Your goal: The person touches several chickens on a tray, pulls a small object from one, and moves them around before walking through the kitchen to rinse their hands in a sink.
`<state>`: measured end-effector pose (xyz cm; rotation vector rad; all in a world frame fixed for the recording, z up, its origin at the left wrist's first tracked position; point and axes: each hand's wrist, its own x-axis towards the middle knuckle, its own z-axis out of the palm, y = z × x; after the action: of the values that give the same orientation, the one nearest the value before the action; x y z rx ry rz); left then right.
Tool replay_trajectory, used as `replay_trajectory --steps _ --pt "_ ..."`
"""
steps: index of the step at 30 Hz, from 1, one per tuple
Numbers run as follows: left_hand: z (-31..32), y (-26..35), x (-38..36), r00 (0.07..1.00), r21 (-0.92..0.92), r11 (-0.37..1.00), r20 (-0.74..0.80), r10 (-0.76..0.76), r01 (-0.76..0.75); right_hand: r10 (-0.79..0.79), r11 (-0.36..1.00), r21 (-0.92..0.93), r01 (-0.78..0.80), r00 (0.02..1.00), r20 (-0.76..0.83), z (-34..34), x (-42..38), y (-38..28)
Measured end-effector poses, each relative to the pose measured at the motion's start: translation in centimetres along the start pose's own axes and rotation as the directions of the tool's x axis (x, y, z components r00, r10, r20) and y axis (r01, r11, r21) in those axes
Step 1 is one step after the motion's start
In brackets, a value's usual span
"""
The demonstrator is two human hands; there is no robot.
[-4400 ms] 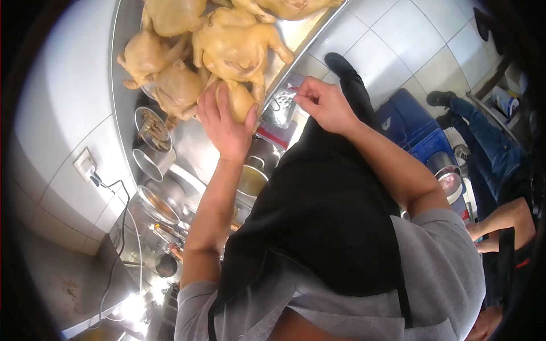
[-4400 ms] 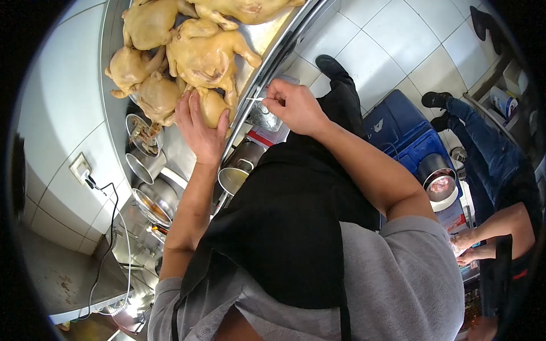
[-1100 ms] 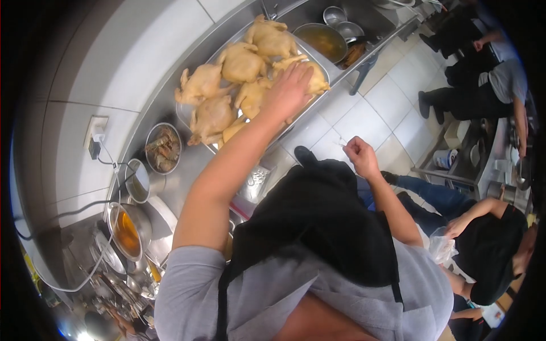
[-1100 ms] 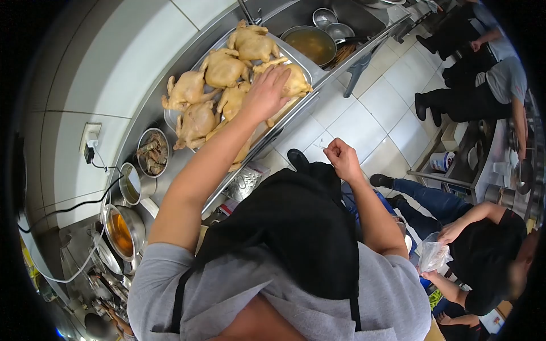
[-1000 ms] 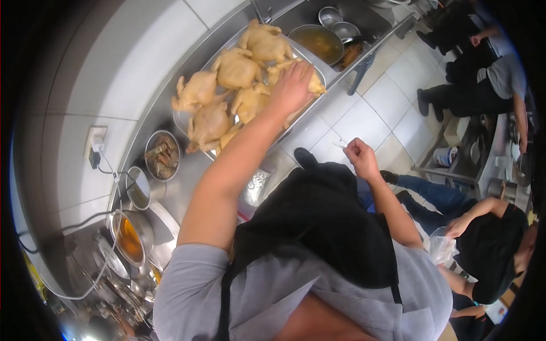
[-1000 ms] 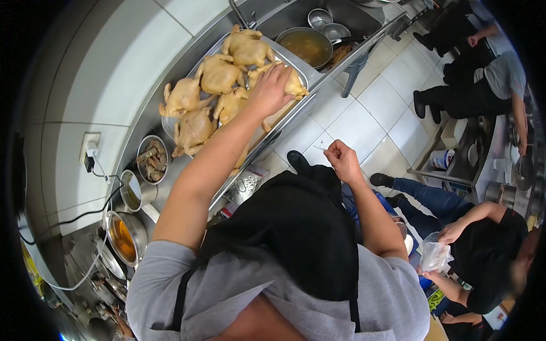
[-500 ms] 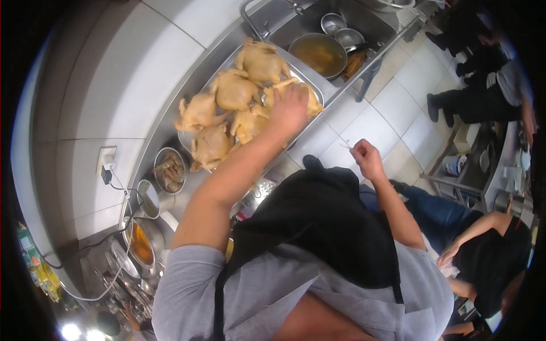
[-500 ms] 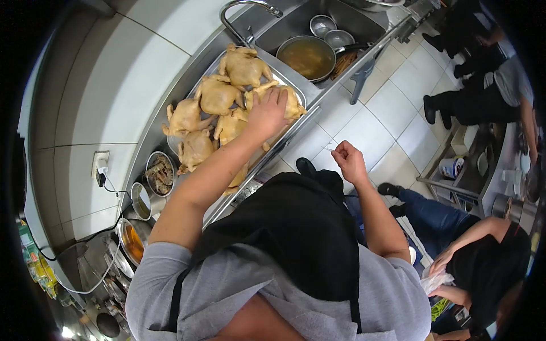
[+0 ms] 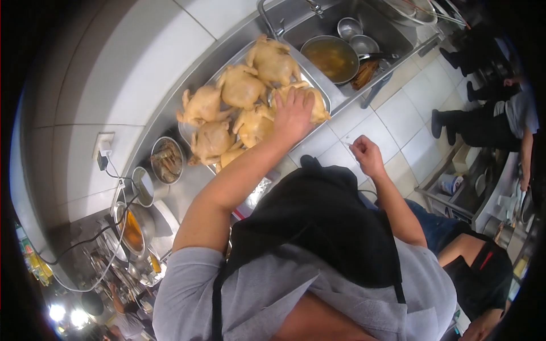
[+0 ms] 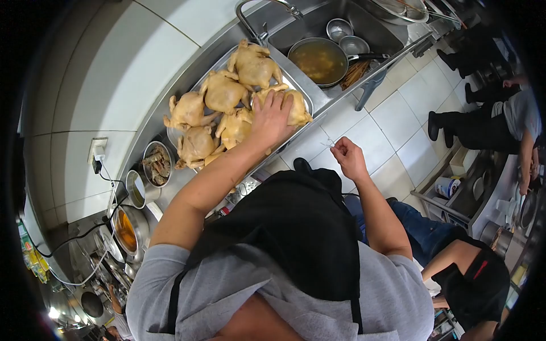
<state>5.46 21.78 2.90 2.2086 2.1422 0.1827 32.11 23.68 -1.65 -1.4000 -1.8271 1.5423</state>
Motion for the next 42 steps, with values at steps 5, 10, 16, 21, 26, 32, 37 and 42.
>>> replay_trajectory --steps 5,10,16,21,26,32,37,42 --pt "-0.1 0.4 -1.3 0.994 -0.069 0.996 -0.094 0.051 -0.058 0.092 0.978 0.183 -0.102 0.994 0.063 0.2 0.9 0.5" --pt "-0.4 0.5 -3.8 0.988 -0.215 0.975 -0.154 0.017 -0.051 0.166 0.613 0.705 -0.358 0.930 0.328 2.9 2.3 2.3" --pt "-1.9 -1.9 -3.6 0.981 -0.264 0.964 -0.191 -0.036 -0.016 -0.005 0.176 0.899 -0.401 0.913 0.408 10.0 2.7 -1.2" --pt "-5.2 -5.4 -6.1 0.944 -0.401 0.909 -0.240 -0.227 0.117 0.195 0.289 0.889 -0.356 0.931 0.310 11.6 2.9 -2.9" --pt "-6.9 -7.7 -10.8 0.878 -0.340 0.878 -0.221 -0.423 0.337 0.222 0.347 0.887 -0.305 0.945 0.239 10.9 3.0 -3.9" --pt "-2.5 -6.7 -13.8 0.917 -0.170 0.907 -0.043 -0.398 0.385 0.208 0.363 0.881 -0.302 0.948 0.240 11.0 2.7 -3.8" --pt "-0.5 -4.8 -13.7 0.903 -0.059 0.908 -0.092 -0.419 0.415 0.230 0.409 0.869 -0.279 0.953 0.198 10.8 2.8 -3.6" --pt "-0.7 -5.2 -13.8 0.896 -0.097 0.897 -0.069 -0.439 0.432 0.222 0.439 0.859 -0.264 0.958 0.180 10.9 3.0 -4.0"
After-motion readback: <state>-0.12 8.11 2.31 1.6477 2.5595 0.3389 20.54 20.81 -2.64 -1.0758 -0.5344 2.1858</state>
